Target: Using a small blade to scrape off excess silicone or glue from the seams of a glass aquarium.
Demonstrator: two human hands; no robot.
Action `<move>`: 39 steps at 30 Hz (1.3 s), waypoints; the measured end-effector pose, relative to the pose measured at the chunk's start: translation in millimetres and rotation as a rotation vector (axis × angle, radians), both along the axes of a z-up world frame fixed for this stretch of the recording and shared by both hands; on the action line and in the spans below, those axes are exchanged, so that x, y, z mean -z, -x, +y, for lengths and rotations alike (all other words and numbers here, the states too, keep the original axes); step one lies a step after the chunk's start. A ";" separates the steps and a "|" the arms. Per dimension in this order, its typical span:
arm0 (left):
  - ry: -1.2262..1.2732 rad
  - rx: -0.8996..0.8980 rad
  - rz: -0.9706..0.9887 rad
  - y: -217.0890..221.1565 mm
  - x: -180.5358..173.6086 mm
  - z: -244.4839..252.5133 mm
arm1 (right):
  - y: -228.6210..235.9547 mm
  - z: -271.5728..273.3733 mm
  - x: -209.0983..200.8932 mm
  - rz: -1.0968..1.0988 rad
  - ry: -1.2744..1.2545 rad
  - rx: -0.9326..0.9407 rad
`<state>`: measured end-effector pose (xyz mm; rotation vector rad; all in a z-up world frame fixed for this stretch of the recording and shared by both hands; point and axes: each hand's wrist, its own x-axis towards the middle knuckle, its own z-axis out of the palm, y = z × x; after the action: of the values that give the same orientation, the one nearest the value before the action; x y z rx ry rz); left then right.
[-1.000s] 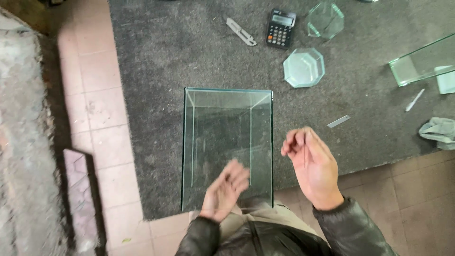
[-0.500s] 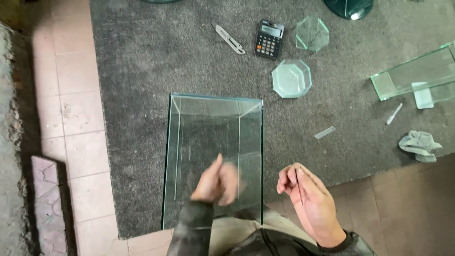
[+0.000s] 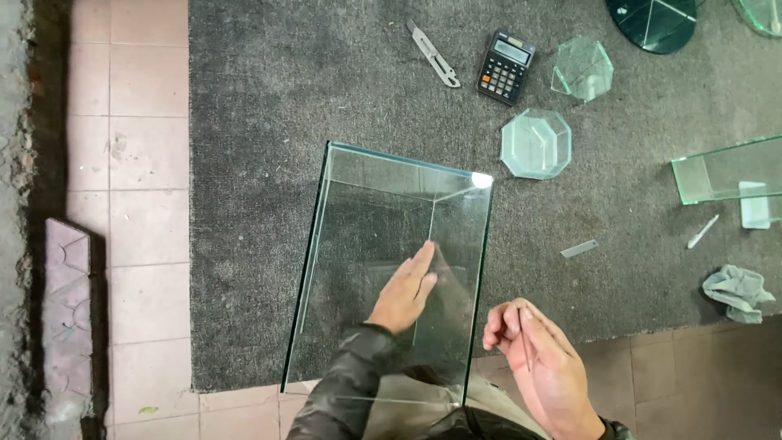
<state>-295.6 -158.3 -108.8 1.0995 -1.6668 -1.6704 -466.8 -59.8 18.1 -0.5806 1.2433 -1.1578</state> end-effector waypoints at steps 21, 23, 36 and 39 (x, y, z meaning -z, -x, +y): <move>-0.256 -0.156 0.757 15.8 70.7 6.1 | 16.9 -7.7 21.3 -0.015 -0.117 0.138; -0.682 -0.358 1.464 -19.5 27.1 13.9 | 21.2 -6.4 26.0 -0.048 -0.100 0.156; -0.813 -0.112 1.494 -1.5 -33.7 -26.6 | 16.5 -0.2 59.0 -0.202 -0.108 0.294; -0.970 -0.208 1.423 -14.1 -10.2 3.1 | 20.9 14.6 87.0 -0.236 -0.221 0.337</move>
<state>-281.5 -155.2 -98.6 0.1149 0.1695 -2.2186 -487.7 -45.1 -68.9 -0.0652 1.2706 -1.3025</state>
